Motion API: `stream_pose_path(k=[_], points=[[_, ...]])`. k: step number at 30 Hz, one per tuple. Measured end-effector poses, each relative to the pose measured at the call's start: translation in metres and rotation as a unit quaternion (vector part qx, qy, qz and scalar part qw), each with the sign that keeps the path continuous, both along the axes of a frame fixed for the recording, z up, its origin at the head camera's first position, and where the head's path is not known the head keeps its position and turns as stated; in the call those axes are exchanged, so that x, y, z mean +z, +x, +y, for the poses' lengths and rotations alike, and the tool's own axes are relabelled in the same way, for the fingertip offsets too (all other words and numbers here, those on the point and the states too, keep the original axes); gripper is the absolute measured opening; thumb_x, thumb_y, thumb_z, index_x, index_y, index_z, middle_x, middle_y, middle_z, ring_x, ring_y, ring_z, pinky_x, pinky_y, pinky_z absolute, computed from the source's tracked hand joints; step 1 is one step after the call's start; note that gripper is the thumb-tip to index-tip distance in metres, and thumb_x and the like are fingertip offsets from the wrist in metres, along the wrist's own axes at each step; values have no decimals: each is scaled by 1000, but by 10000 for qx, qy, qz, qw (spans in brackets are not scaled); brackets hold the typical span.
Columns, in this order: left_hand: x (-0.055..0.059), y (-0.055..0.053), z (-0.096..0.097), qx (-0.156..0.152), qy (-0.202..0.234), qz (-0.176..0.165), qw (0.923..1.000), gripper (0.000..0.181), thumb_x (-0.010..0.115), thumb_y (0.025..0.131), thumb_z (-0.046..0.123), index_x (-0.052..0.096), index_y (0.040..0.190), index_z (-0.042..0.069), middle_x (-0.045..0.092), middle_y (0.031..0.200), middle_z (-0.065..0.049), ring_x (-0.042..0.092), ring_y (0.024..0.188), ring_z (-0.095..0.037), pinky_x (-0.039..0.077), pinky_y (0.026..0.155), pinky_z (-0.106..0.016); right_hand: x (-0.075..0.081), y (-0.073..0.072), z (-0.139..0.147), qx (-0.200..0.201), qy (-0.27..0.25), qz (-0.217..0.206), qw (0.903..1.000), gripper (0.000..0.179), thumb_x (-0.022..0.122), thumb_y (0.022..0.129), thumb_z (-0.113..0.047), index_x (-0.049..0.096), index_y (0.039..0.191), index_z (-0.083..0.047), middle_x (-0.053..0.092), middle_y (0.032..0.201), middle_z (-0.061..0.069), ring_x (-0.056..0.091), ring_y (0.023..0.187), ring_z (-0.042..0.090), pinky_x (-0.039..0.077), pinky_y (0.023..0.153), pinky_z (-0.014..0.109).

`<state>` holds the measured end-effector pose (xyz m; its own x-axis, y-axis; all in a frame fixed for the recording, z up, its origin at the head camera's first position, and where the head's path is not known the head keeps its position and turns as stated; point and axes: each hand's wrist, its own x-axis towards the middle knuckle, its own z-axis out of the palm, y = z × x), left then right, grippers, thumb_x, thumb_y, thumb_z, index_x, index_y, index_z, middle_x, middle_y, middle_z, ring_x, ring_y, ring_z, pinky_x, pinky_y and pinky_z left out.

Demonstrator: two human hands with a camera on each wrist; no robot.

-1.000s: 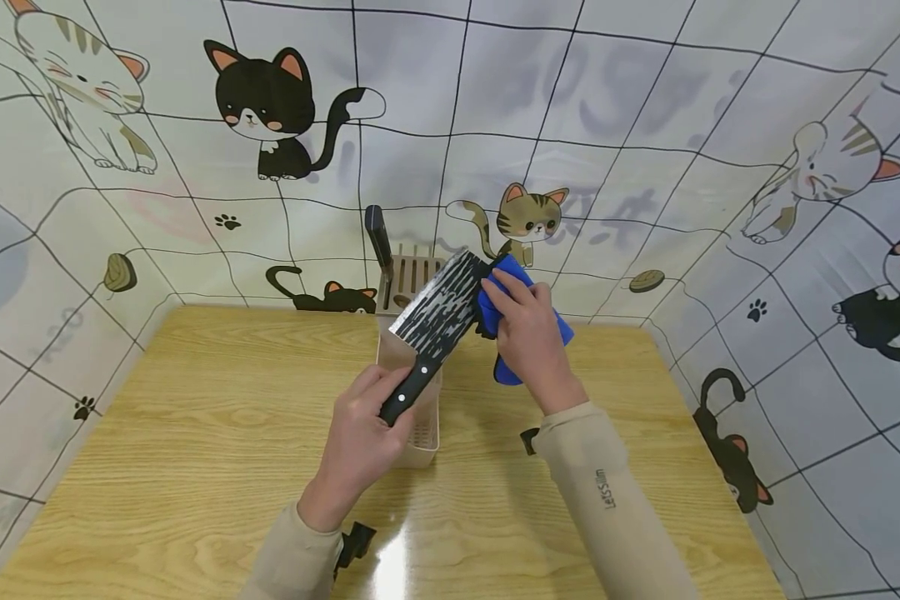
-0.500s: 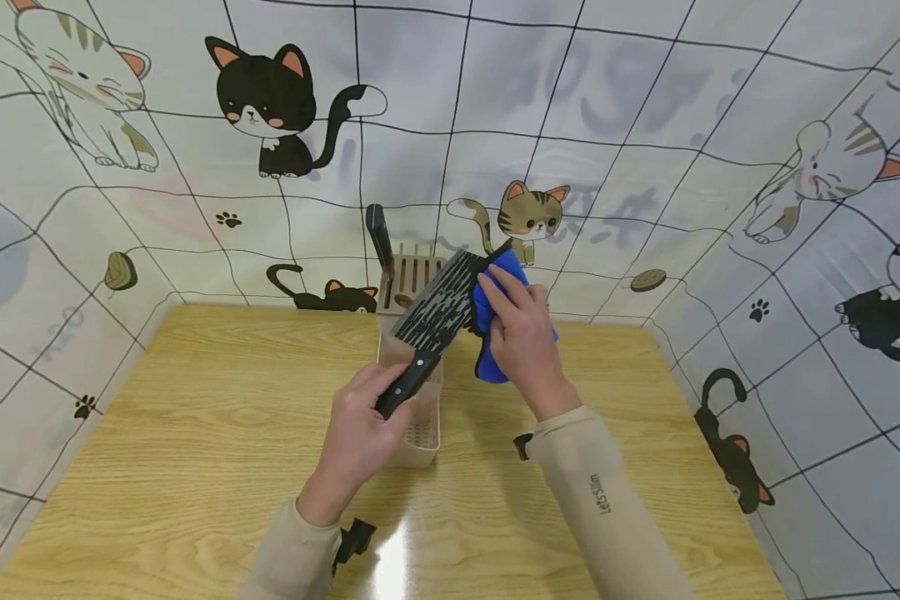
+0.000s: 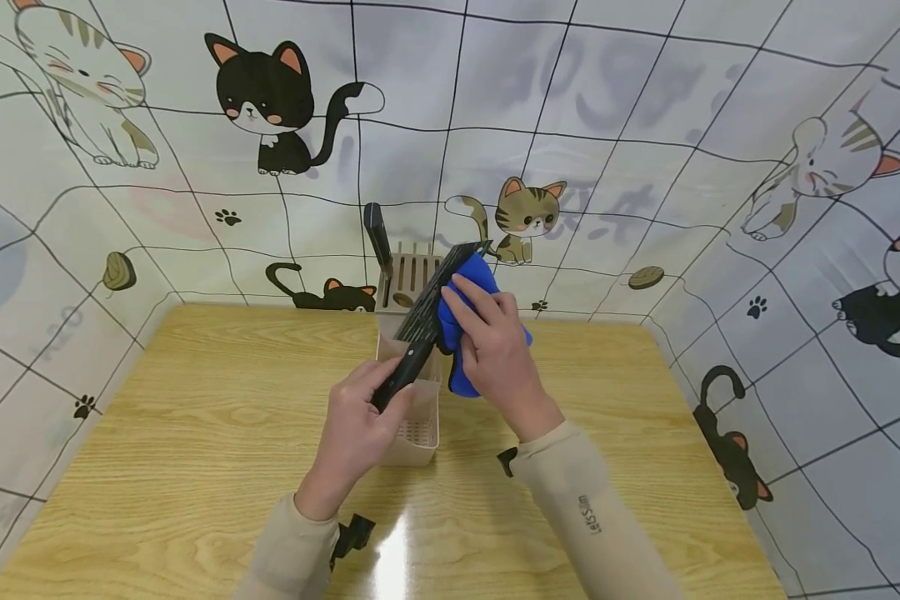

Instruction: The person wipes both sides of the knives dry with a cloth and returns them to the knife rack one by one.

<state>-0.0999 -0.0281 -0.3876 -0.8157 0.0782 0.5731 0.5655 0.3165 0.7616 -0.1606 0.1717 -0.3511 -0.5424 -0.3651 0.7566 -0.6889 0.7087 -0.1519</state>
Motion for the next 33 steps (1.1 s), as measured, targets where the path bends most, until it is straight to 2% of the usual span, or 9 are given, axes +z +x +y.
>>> stream_pose_path(k=[3, 11, 15, 21, 25, 28, 33], points=[[0, 0, -1, -65, 90, 31, 9999, 26, 74, 90, -1, 75, 115, -2, 66, 85, -11, 54, 64, -14, 45, 50, -26, 0, 5, -5, 111, 36, 106, 9999, 44, 57, 94, 9, 65, 137, -1, 58, 145, 18, 54, 104, 38, 47, 89, 47], [0, -1, -2, -366, 430, -155, 9983, 18, 68, 95, -1, 74, 112, -3, 66, 78, -7, 63, 60, -13, 51, 50, -27, 0, 13, -18, 456, 226, 383, 9980, 44, 58, 94, 9, 65, 136, 0, 61, 142, 19, 59, 113, 37, 46, 90, 46], [1, -1, -1, -535, 633, -258, 9962, 15, 64, 98, -1, 74, 110, -3, 66, 74, -6, 63, 59, -15, 52, 51, -26, 0, 19, -22, 491, 345, 313, 9977, 46, 61, 94, 8, 64, 138, -2, 60, 143, 18, 58, 108, 36, 47, 92, 46], [2, 0, -3, -695, 819, -323, 9937, 21, 57, 101, -3, 74, 114, -3, 67, 71, -7, 64, 57, -19, 54, 51, -30, 0, 27, -27, 583, 461, 236, 9970, 46, 62, 94, 7, 64, 139, -3, 58, 146, 16, 56, 108, 37, 49, 96, 47], [2, -1, -5, -796, 838, -410, 9925, 21, 52, 104, -1, 73, 100, -1, 65, 66, -7, 62, 52, -24, 52, 48, -30, -1, 30, -31, 651, 519, 245, 9962, 44, 62, 95, 6, 64, 138, -3, 57, 146, 16, 55, 106, 35, 49, 96, 45], [3, -2, -6, -900, 813, -613, 9907, 26, 50, 106, 2, 68, 88, 2, 63, 63, -6, 59, 50, -25, 48, 45, -28, -1, 33, -32, 655, 585, 218, 9959, 43, 61, 96, 6, 65, 137, -4, 57, 147, 15, 54, 106, 34, 49, 96, 44], [3, -2, -8, -1119, 857, -1047, 9845, 30, 49, 108, 6, 65, 82, 3, 61, 62, -8, 56, 47, -26, 44, 41, -29, -1, 33, -32, 646, 611, 247, 9957, 42, 63, 95, 6, 67, 136, -4, 58, 146, 15, 56, 106, 34, 49, 96, 43]])
